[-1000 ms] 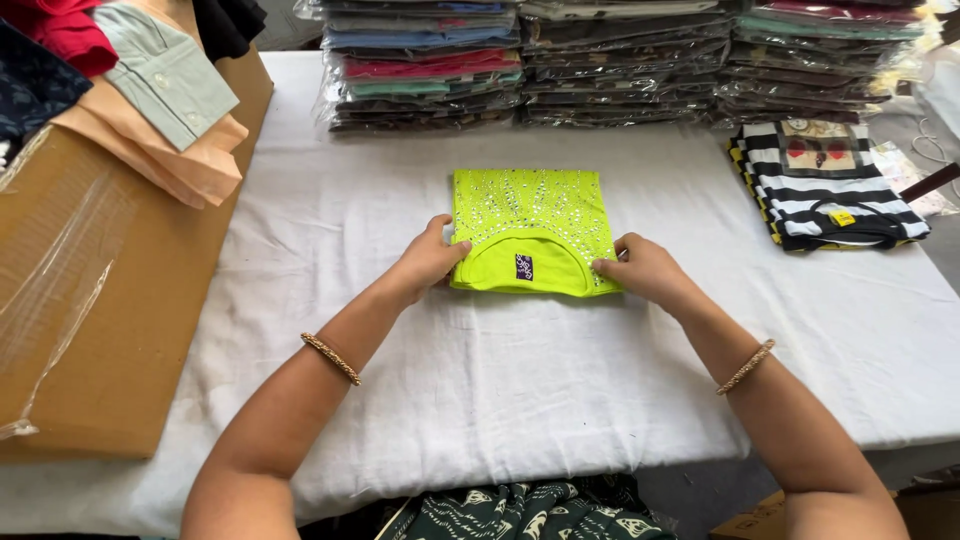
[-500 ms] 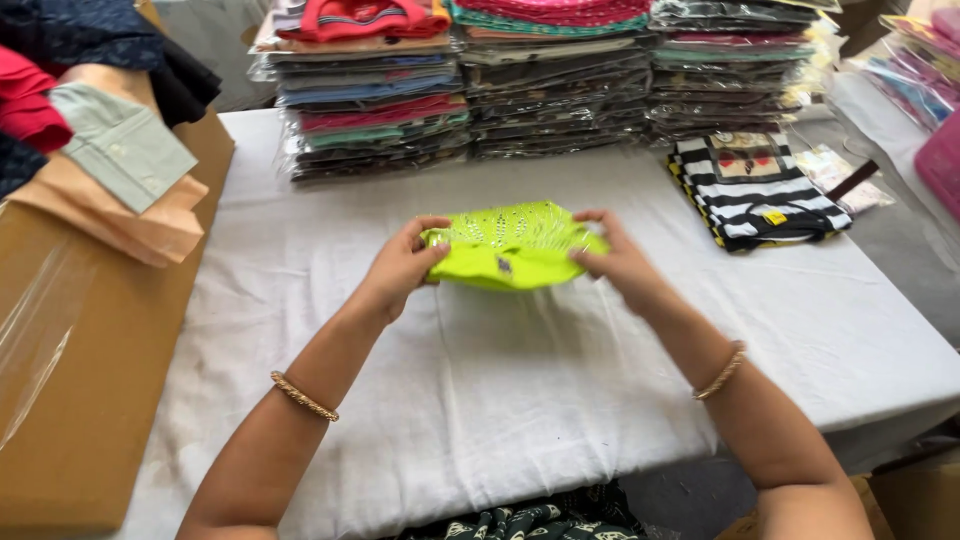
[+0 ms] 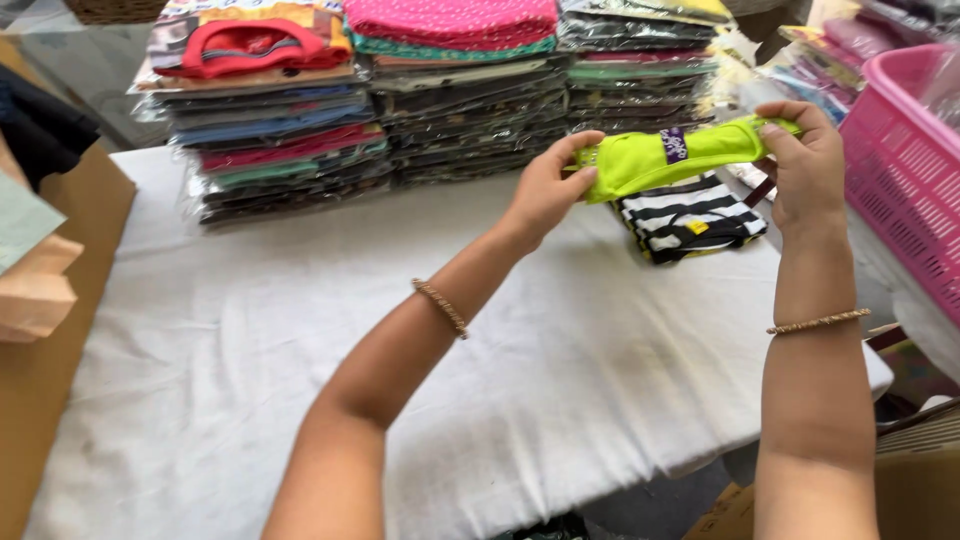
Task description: The person folds several garments on a white table surface. They start with a yellow and black striped shirt, followed by a black and white striped shirt, a neon green long-sleeved shirt, and finally a pink and white striped top. Each item is folded neatly and stacked on the table.
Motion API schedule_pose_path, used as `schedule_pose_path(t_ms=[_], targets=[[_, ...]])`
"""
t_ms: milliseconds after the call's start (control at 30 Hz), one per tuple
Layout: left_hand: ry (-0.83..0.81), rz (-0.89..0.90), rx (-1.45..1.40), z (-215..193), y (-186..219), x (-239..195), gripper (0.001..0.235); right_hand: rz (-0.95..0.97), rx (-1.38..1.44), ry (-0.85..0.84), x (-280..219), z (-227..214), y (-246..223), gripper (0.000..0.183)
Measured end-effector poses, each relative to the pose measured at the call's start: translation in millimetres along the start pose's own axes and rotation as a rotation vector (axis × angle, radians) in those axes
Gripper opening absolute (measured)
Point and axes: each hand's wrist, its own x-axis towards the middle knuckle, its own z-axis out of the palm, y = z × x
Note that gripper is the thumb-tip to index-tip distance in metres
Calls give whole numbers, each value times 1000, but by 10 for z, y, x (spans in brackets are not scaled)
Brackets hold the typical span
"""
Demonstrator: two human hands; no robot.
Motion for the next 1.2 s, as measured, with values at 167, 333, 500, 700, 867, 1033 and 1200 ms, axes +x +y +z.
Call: schedule_pose_path(t_ms=[167,333,500,700,867,1033,1200], targets=[[2,-54,257,442,-1095,429,56,51,-149,179,467,-795,1194,22],[-107,-253,436,680,-2090,307,73,373,-427,399,385,-1234,2363,31],[-38,-259,505,796,-1999,156,69,160,-554,411,149,-1060,2155,22],[-96,-133,727,901,-2069,109,67,-350,-846,521,206,-1185,2186,24],[-129,-159,841,924,-2061,73,65,68,-884,406,162,-1310,2345,20],[-186,-142,881,873,-2123,44,70,-49,-1044,325,130,-1197,2314,25],[-458,-145,1007,555,-1833,-316,86,-362,-1316,348,56,-861,1972,26]])
